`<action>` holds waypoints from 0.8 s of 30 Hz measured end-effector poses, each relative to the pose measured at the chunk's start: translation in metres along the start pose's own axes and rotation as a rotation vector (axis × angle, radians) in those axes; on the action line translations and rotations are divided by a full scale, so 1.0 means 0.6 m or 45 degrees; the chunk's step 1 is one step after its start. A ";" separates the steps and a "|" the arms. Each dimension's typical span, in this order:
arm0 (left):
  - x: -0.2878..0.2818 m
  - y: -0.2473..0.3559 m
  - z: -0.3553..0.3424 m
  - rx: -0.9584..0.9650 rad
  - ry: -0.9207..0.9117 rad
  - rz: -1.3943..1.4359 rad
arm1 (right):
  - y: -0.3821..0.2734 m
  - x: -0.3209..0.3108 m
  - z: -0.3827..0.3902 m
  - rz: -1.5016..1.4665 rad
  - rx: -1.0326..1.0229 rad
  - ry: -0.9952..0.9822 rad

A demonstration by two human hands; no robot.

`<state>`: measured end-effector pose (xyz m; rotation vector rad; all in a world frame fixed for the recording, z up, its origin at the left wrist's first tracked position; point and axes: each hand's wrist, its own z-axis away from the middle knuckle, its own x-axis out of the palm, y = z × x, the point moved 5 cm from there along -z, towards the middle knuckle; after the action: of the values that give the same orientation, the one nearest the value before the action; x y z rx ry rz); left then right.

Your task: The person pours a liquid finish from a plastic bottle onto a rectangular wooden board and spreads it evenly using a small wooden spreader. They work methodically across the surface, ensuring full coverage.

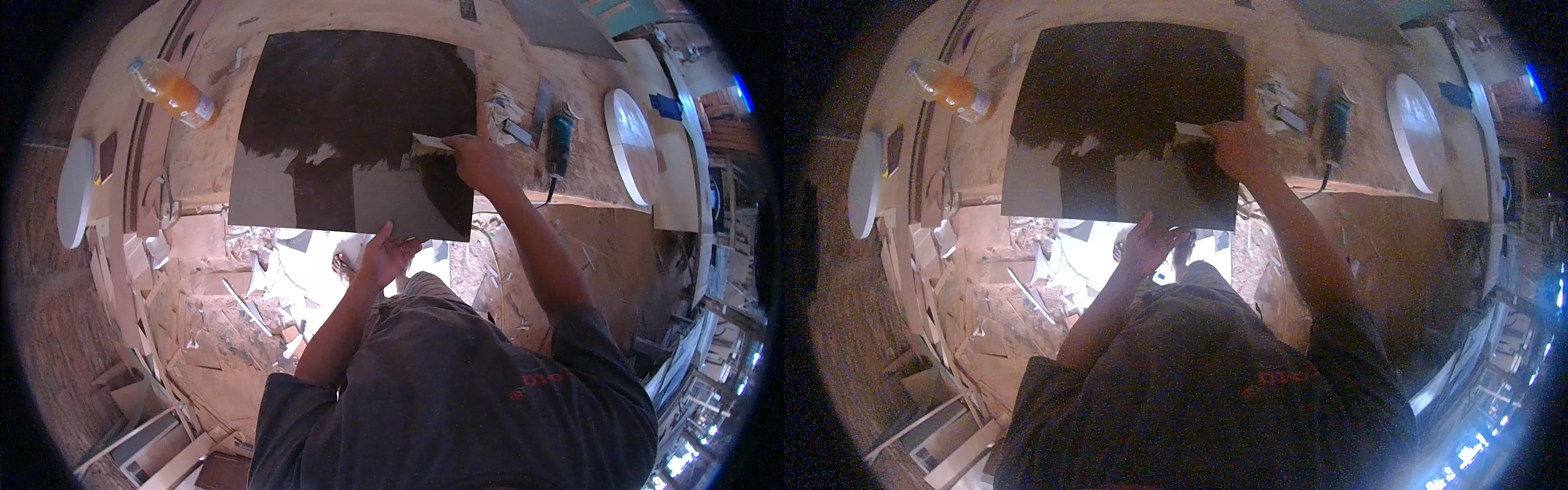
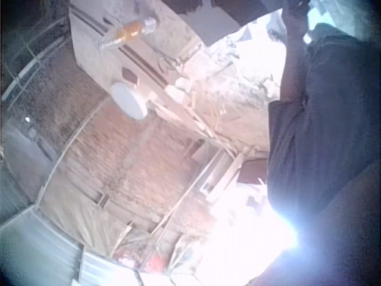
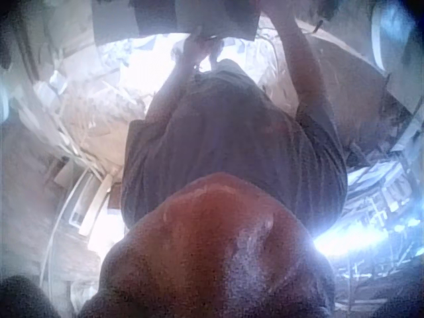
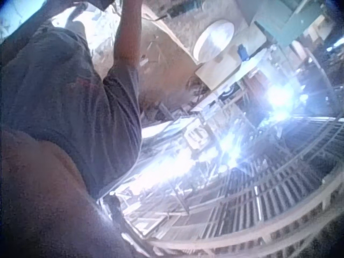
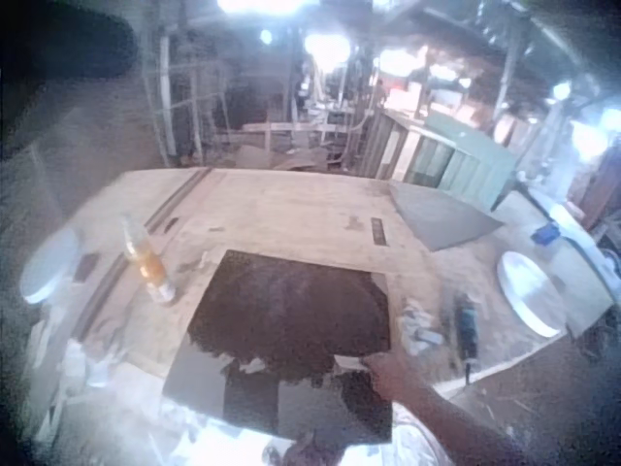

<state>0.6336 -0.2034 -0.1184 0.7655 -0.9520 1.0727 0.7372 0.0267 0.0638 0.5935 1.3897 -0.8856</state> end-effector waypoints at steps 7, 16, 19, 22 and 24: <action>0.045 0.013 -0.013 -0.117 -0.055 0.150 | -0.012 0.032 0.035 0.013 -0.099 -0.053; 0.055 0.009 -0.026 -0.044 -0.103 0.295 | -0.032 0.037 0.136 0.075 -0.108 -0.274; 0.058 0.005 -0.027 0.056 -0.047 0.306 | -0.038 0.027 0.163 -0.011 -0.043 -0.363; 0.059 0.001 -0.031 0.110 -0.060 0.275 | -0.034 0.027 0.180 -0.011 -0.064 -0.396; 0.056 -0.001 -0.033 0.112 -0.073 0.287 | -0.031 0.026 0.193 -0.025 -0.069 -0.409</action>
<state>0.6451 -0.1741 -0.0959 0.7769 -1.0642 1.3016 0.7886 -0.0799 0.0652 0.3769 1.1262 -0.9118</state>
